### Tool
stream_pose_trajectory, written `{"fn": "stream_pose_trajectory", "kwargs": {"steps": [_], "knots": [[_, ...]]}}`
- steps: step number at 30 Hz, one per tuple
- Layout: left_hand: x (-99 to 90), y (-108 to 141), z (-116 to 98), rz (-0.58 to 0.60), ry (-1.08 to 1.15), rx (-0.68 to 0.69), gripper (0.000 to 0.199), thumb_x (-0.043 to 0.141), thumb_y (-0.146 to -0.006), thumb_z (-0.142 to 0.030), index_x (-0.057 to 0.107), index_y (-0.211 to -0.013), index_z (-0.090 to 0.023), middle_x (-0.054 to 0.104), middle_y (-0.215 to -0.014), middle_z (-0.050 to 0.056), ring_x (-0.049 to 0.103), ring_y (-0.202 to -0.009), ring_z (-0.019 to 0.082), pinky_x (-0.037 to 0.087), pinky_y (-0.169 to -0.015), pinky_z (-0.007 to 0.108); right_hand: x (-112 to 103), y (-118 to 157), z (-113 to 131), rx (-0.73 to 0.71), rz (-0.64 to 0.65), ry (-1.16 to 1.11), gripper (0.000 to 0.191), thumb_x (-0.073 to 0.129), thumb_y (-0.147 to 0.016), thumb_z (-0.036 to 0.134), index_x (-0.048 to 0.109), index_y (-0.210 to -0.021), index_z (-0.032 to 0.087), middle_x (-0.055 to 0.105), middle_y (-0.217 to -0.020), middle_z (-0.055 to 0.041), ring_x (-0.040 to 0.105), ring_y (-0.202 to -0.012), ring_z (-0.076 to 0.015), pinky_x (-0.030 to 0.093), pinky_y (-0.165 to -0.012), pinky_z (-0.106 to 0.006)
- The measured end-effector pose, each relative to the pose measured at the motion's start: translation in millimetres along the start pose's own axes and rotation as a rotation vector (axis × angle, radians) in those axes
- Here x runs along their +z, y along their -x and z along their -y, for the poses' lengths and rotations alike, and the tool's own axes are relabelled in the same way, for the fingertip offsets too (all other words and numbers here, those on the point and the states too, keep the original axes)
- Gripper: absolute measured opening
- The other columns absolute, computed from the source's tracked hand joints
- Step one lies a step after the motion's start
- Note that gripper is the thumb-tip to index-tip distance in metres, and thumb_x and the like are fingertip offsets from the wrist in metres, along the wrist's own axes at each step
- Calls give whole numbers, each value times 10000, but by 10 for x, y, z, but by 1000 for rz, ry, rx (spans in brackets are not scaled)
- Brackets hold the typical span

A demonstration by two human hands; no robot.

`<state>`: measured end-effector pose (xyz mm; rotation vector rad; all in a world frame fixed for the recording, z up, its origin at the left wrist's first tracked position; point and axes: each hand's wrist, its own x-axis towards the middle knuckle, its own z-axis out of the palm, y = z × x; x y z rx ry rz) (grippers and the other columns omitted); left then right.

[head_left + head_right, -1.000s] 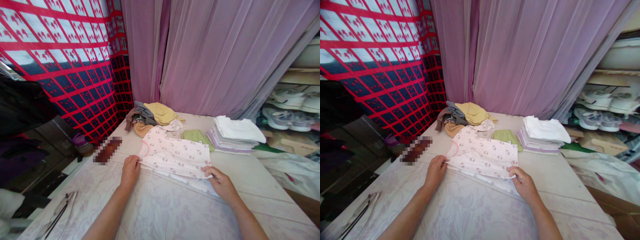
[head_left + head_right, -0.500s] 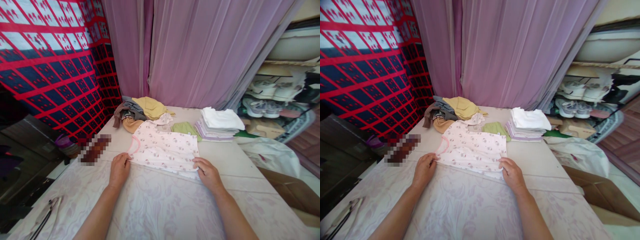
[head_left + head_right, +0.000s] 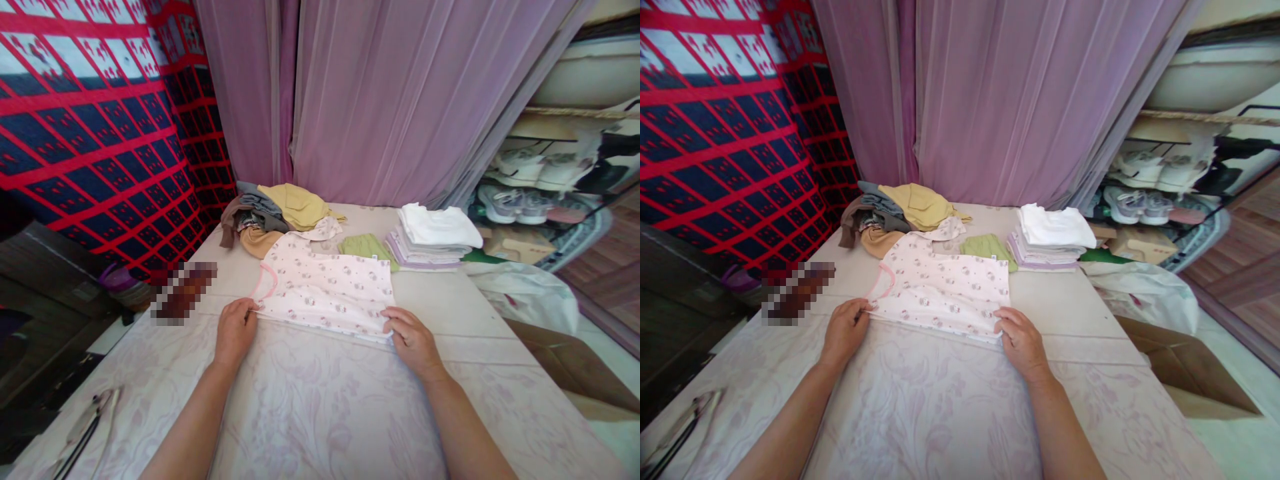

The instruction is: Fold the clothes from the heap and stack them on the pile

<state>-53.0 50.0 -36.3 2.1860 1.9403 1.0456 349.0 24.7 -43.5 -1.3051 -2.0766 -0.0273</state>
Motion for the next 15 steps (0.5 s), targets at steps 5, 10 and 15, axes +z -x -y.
{"fn": "stream_pose_trajectory", "kwargs": {"steps": [5, 10, 15], "knots": [[1, 1, 7, -17, 15, -6, 176, 422, -770, -171, 587, -823, -201, 674, -925, 69, 592, -918, 237, 439, -860, 385, -8, 16, -18, 12, 11, 11, 297, 409, -649, 44, 629, -684, 241, 679, -1003, -24, 600, -1017, -186, 490, -889, -353], [-4, -12, -4, 12, -23, 1, 196, 393, -750, -132, 573, -790, -201, 670, -935, 77, 588, -938, 243, 433, -878, 397, -13, 45, -22, 26, 51, 3, 308, 405, -701, 46, 639, -662, 243, 688, -992, -19, 609, -997, -176, 498, -863, -340], [-6, -9, 4, 32, -31, -7, 206, 395, -761, -139, 585, -818, -196, 667, -953, 76, 588, -950, 245, 435, -893, 408, -14, 61, -31, 45, 49, 11, 288, 412, -683, 55, 630, -632, 237, 696, -976, -19, 615, -981, -178, 497, -850, -338]]}}
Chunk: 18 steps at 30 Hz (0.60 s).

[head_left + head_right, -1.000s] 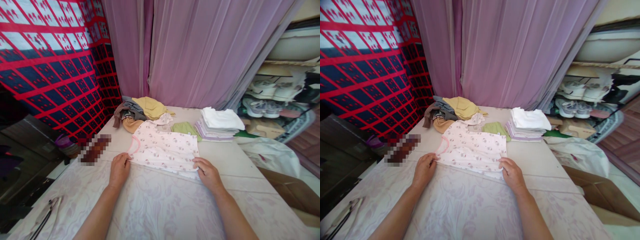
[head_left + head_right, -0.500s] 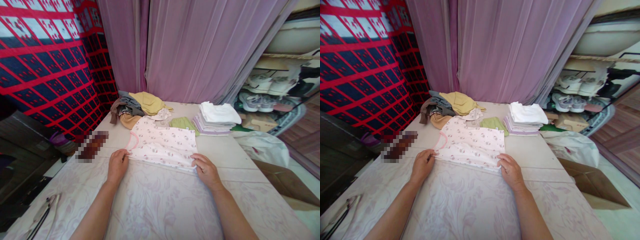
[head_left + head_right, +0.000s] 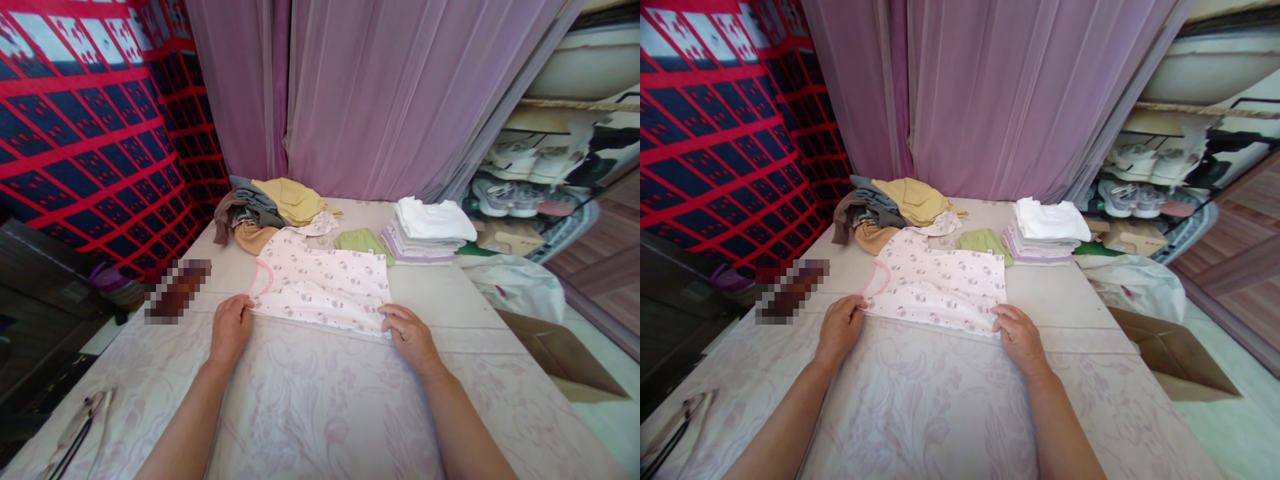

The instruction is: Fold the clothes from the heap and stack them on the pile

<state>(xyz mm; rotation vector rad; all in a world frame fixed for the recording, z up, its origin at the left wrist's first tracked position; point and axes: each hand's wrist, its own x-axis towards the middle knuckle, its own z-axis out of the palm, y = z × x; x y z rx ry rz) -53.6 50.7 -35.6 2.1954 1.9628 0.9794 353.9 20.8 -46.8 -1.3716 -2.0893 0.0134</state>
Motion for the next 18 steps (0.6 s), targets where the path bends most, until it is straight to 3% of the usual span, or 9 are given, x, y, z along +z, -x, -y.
{"fn": "stream_pose_trajectory", "kwargs": {"steps": [5, 9, 13, 16, 18], "knots": [[-69, 10, -68, -22, -39, -34, 306, 391, -697, -67, 620, -856, -194, 657, -1045, 87, 579, -1010, 250, 434, -926, 427, -95, -101, 112, 57, -61, 21, 279, 420, -720, 82, 637, -648, 242, 710, -954, -17, 637, -940, -189, 498, -826, -351], [-94, -52, -332, -19, -2, 46, 349, 400, -764, -88, 643, -990, -196, 643, -1139, 80, 564, -1078, 236, 426, -967, 419, -56, -444, 417, 64, -73, -10, 327, 424, -786, 108, 689, -914, 251, 704, -1032, -32, 624, -1002, -187, 471, -912, -364], [68, -106, -567, 234, 1, 255, 371, 399, -907, -269, 575, -1220, -175, 564, -1317, 92, 455, -1266, 243, 334, -1071, 437, 258, -876, 865, -22, 151, -63, 361, 424, -881, 210, 619, -1184, 234, 599, -1273, -74, 509, -1209, -222, 366, -1041, -443], [199, -83, -562, 342, -111, 260, 462, 422, -919, -373, 483, -1333, -178, 449, -1429, 106, 348, -1348, 284, 257, -1101, 500, 548, -1014, 1136, -56, 358, -83, 407, 396, -917, 258, 531, -1299, 223, 475, -1405, -86, 369, -1333, -234, 262, -1098, -487], [231, -50, -501, 363, -160, 247, 494, 413, -925, -402, 446, -1365, -179, 415, -1451, 109, 319, -1363, 291, 243, -1101, 514, 684, -1000, 1223, -62, 427, -77, 430, 405, -922, 293, 491, -1335, 207, 431, -1437, -98, 321, -1359, -239, 222, -1109, -498]]}}
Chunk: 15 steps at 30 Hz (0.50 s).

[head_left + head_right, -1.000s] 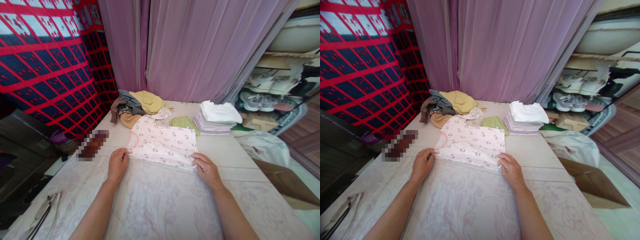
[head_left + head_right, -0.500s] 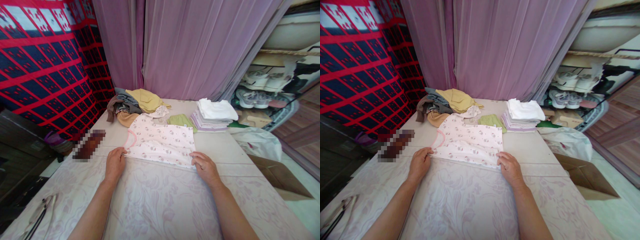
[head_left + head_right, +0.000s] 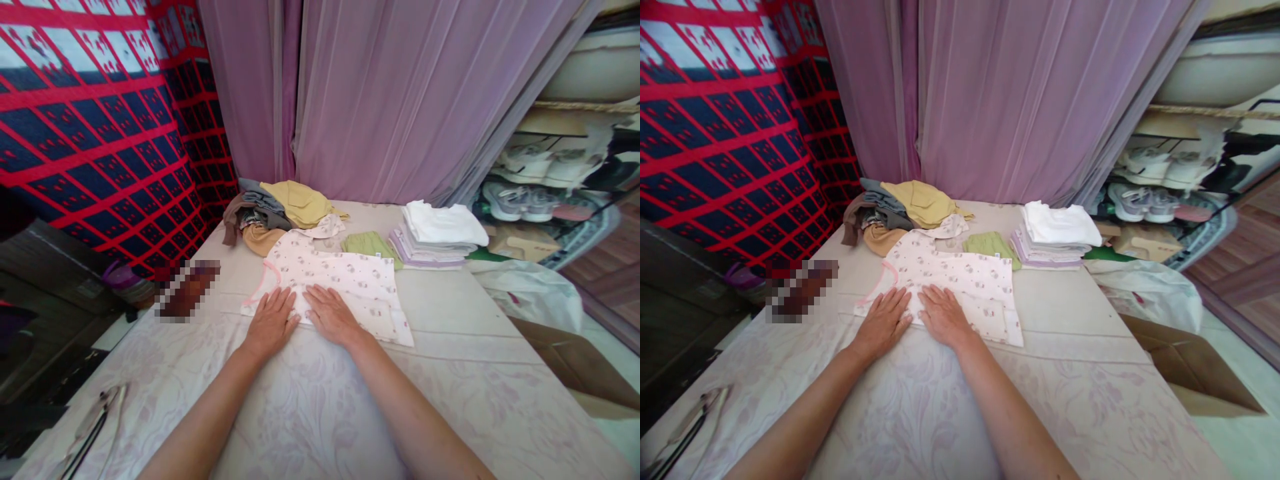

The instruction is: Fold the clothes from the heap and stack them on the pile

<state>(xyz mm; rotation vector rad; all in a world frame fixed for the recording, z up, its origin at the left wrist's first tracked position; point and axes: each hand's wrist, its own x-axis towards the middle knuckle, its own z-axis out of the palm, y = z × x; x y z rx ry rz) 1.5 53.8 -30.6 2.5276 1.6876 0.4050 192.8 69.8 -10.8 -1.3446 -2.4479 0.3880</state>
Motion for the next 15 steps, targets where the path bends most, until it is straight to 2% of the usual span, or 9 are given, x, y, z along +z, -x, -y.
{"fn": "stream_pose_trajectory", "kwargs": {"steps": [2, 5, 7, 9, 12, 15], "knots": [[14, 42, 49, 4, -15, -3, 506, 393, -934, -418, 440, -1371, -165, 405, -1457, 115, 305, -1370, 293, 244, -1101, 515, 75, 5, 3, 0, -4, -5, 407, 404, -928, 310, 524, -1301, 200, 460, -1415, -103, 349, -1341, -236, 226, -1106, -483], [0, 85, 87, -41, 7, -3, 477, 382, -942, -425, 486, -1336, -175, 440, -1435, 106, 334, -1356, 283, 265, -1096, 500, 53, -25, -71, 30, -86, -55, 345, 354, -947, 296, 641, -1119, 211, 616, -1241, -86, 522, -1180, -202, 350, -1027, -391], [-11, 95, 94, -88, 44, 7, 432, 392, -941, -414, 534, -1290, -203, 491, -1397, 91, 377, -1329, 276, 297, -1080, 491, -20, -128, -119, 128, -170, -57, 321, 370, -935, 279, 650, -1076, 213, 668, -1138, -84, 589, -1062, -200, 409, -948, -356], [-23, 101, 98, -130, 90, 16, 375, 406, -939, -377, 587, -1227, -220, 550, -1339, 80, 428, -1287, 269, 330, -1056, 484, -99, -290, -142, 251, -211, -11, 296, 427, -905, 291, 638, -1095, 211, 687, -1077, -94, 606, -1008, -225, 428, -898, -366], [-55, 108, 117, -208, 158, -4, 290, 425, -926, -312, 669, -1054, -222, 629, -1220, 73, 515, -1176, 248, 377, -1011, 452, -177, -554, -146, 376, -89, 2, 253, 508, -856, 384, 686, -943, 226, 714, -920, -84, 629, -905, -242, 446, -797, -353], [-101, 109, 170, -306, 178, -101, 236, 446, -901, -270, 668, -960, -215, 635, -1174, 79, 535, -1121, 237, 389, -984, 422, -203, -710, -169, 404, 46, -132, 167, 610, -769, 374, 678, -711, 234, 707, -795, -45, 630, -776, -205, 435, -677, -290]]}}
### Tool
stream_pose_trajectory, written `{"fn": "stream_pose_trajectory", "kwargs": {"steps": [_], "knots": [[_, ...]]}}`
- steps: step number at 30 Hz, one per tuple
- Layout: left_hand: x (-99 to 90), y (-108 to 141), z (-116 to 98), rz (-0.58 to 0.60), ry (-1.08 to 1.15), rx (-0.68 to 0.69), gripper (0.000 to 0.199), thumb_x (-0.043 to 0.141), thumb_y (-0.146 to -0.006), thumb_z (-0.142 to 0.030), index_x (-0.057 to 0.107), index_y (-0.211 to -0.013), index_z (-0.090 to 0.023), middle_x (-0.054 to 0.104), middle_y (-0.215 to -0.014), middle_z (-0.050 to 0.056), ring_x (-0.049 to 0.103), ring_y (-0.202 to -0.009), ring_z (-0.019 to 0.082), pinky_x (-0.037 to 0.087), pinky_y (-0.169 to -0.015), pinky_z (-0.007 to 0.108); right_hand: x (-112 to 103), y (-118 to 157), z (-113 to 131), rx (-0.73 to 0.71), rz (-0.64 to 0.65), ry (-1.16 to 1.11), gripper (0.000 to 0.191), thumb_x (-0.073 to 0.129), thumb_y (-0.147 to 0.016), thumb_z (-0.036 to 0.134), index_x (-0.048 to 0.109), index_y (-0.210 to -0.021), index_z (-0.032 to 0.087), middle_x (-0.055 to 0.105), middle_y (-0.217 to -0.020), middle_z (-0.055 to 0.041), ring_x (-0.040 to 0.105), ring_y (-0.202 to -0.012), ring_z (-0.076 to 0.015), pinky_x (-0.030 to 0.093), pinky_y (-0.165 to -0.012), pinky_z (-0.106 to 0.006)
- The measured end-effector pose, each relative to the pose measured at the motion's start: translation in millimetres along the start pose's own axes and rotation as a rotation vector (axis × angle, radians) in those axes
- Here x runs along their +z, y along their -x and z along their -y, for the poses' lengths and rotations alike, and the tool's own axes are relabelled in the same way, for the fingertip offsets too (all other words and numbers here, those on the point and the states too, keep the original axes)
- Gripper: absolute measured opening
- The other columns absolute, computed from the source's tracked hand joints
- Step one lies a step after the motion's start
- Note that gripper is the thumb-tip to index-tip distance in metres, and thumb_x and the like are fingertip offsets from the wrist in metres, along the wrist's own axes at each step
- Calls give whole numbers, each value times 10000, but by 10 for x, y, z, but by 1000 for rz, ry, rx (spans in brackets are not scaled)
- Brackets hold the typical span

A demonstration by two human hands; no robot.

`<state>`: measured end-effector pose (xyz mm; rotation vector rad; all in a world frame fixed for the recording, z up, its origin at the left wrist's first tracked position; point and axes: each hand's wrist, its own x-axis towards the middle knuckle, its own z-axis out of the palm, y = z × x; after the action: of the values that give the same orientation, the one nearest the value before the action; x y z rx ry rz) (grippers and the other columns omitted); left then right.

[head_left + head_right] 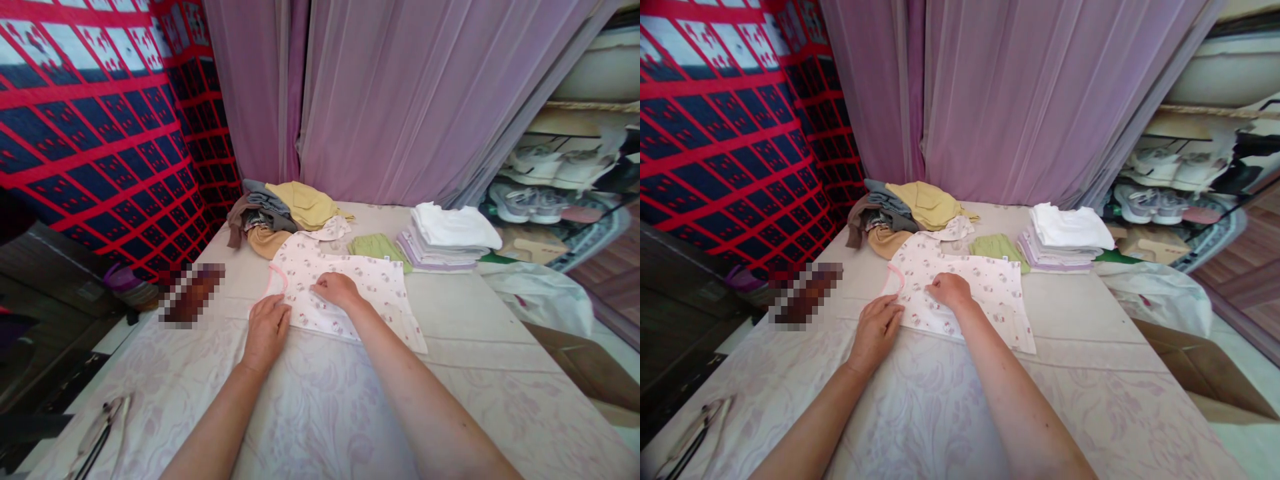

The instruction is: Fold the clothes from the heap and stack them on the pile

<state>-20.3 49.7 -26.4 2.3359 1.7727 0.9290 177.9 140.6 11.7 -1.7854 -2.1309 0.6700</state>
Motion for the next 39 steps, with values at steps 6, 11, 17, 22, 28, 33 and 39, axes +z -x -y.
{"fn": "stream_pose_trajectory", "kwargs": {"steps": [6, 11, 17, 22, 28, 33, 39], "knots": [[-60, -63, 140, 26, -81, -214, 271, 507, -860, -321, 612, -1080, -203, 675, -1028, 87, 581, -992, 272, 383, -909, 439, -15, 100, -147, -206, 137, -232, 112, 579, -758, 273, 616, -683, 199, 692, -822, -2, 614, -755, -142, 436, -664, -227], [-76, -64, 158, 27, -60, -221, 98, 549, -822, -287, 626, -855, -237, 680, -928, 37, 574, -949, 251, 358, -886, 420, -6, 274, -199, -312, 255, -557, 66, 573, -753, 243, 543, -722, 194, 675, -1004, -46, 614, -975, -172, 456, -827, -292], [-103, -44, 116, 32, 14, -198, 95, 513, -798, -193, 588, -836, -236, 682, -891, 12, 583, -951, 224, 318, -942, 424, 1, 378, -111, -309, 199, -433, 440, 577, -674, 111, 588, -1101, 220, 639, -974, -16, 596, -897, -145, 452, -830, -285], [-93, -37, 118, 25, 14, -198, 151, 495, -768, -156, 595, -848, -237, 687, -857, 7, 591, -921, 219, 312, -954, 433, -41, 463, -60, -333, 171, -353, 477, 563, -706, 150, 614, -1171, 246, 641, -908, -8, 580, -798, -137, 450, -744, -259], [-91, -41, 120, 36, 22, -183, 244, 489, -770, -153, 632, -941, -251, 704, -946, 16, 593, -953, 231, 318, -943, 430, -34, 452, 5, -236, 213, -435, 344, 550, -794, 309, 653, -1106, 208, 581, -666, 36, 505, -599, -96, 384, -582, -215], [-103, -45, 123, 40, 34, -190, 169, 516, -808, -219, 652, -903, -252, 708, -935, 11, 599, -938, 225, 332, -927, 424, 110, 378, -12, -173, 206, -624, 304, 593, -726, 287, 670, -999, 176, 525, -619, 56, 447, -543, -80, 360, -550, -213], [-79, -30, 169, 47, 41, -192, 186, 483, -871, -297, 657, -923, -252, 705, -937, 13, 603, -938, 226, 358, -903, 414, 306, 247, -103, -5, -105, -816, 341, 637, -659, 374, 666, -932, 173, 571, -634, 36, 488, -550, -104, 391, -544, -234]]}}
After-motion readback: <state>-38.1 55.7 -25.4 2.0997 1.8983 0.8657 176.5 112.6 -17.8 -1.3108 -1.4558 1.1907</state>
